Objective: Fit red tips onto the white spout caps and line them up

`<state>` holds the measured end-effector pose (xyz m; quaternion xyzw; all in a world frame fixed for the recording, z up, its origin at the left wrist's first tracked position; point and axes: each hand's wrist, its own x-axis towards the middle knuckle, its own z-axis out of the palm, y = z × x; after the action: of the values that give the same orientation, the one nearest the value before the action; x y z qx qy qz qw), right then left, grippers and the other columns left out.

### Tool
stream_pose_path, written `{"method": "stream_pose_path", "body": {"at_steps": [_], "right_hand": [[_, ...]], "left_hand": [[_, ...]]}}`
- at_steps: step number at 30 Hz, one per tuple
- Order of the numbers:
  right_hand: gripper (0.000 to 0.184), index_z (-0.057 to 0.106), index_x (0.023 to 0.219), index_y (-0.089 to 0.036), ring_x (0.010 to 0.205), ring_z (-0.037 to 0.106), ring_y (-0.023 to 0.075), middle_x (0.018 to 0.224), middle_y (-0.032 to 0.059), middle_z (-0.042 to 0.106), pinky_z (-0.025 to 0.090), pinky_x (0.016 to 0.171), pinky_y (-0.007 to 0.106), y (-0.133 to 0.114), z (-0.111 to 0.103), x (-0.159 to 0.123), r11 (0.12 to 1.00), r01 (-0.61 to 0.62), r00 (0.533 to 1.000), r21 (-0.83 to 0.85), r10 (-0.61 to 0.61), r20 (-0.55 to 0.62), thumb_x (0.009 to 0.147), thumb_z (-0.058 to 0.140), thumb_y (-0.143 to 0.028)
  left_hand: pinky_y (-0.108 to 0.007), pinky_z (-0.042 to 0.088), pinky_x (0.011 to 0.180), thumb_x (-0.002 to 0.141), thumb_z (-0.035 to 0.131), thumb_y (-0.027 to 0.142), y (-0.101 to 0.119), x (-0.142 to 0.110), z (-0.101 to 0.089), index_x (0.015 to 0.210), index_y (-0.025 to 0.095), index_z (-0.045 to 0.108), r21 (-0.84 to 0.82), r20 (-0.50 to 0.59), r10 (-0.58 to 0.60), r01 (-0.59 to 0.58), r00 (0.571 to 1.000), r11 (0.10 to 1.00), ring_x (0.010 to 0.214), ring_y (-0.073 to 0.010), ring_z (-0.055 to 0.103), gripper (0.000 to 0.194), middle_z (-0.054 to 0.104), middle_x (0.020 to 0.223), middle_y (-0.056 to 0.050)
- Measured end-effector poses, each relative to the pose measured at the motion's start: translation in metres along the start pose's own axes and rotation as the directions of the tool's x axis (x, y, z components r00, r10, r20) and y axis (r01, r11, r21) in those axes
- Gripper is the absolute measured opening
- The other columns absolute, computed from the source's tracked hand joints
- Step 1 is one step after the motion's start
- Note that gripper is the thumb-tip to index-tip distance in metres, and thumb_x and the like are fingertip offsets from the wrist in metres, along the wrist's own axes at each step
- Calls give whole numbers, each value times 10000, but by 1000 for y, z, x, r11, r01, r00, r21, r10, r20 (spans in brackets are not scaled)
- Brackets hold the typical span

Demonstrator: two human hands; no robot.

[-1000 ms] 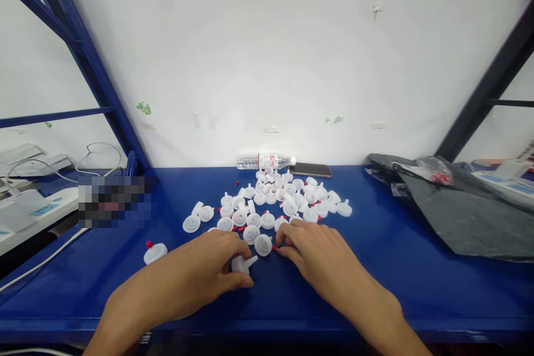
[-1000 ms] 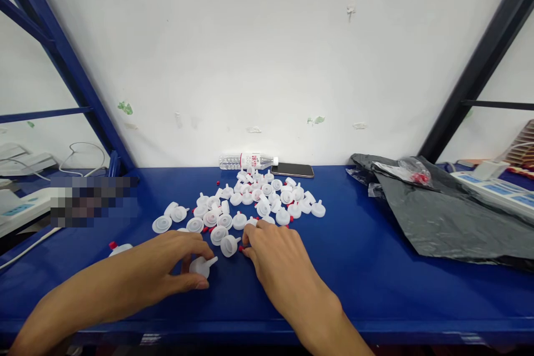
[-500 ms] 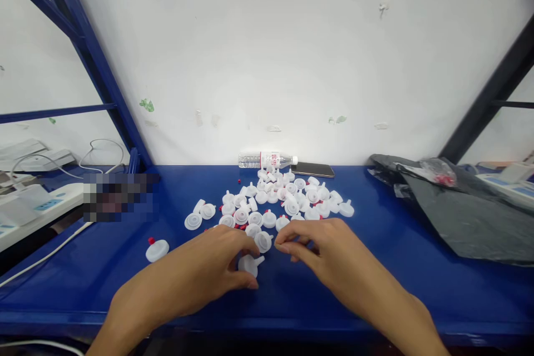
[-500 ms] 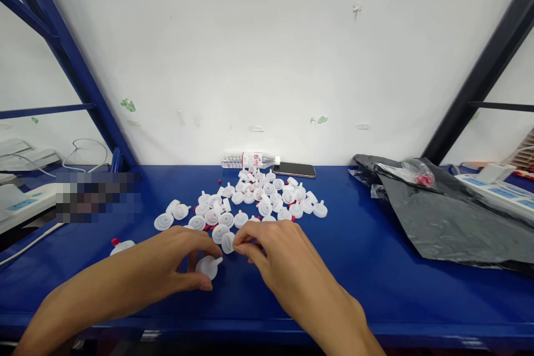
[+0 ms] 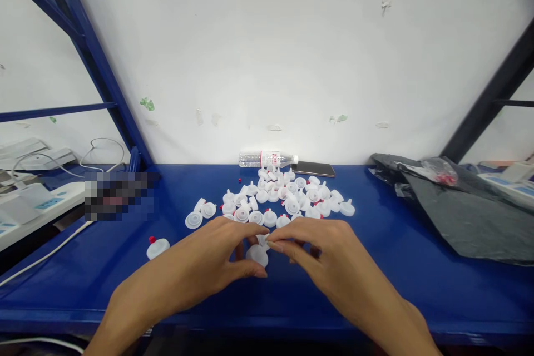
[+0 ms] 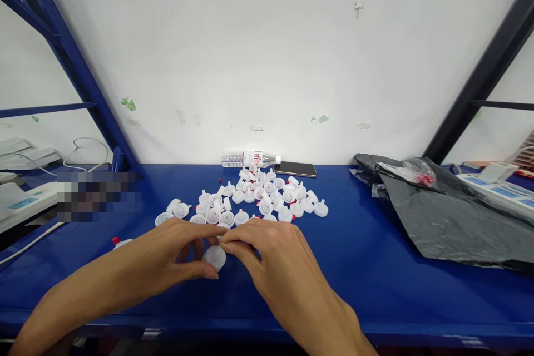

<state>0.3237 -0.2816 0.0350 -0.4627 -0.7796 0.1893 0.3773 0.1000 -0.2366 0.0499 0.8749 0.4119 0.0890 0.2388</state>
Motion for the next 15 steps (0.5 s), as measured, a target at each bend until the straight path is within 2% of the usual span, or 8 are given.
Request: {"method": "stream_pose_path", "body": {"at_steps": [6, 10, 15], "right_hand": [[205, 806, 982, -327, 852, 728, 125, 964, -97, 803, 469, 750, 229, 2, 3, 1, 1000, 0, 999, -3, 0, 33, 948, 696, -157], [190, 806, 989, -319, 855, 730, 137, 973, -85, 804, 467, 751, 239, 3, 5, 2, 1000, -22, 999, -14, 23, 39, 950, 697, -169], [188, 801, 962, -302, 843, 721, 146, 939, -68, 792, 452, 733, 250, 2, 5, 2, 998, -22, 994, -65, 29, 108, 973, 662, -176]], "left_hand": [[-265, 397, 761, 892, 732, 429, -1, 4, 3, 1238, 427, 671, 2, 26, 9, -9, 1000, 1000, 889, -176, 616, 351, 702, 889, 66], [-270, 389, 751, 882, 738, 417, -1, 7, 4, 1298, 425, 640, 5, 37, -4, 4, 999, 1000, 864, -176, 615, 426, 699, 872, 66], [-261, 374, 750, 855, 764, 367, 0, 10, 6, 1096, 405, 690, -12, 59, -10, 10, 998, 1000, 877, -164, 591, 255, 689, 869, 91]]}}
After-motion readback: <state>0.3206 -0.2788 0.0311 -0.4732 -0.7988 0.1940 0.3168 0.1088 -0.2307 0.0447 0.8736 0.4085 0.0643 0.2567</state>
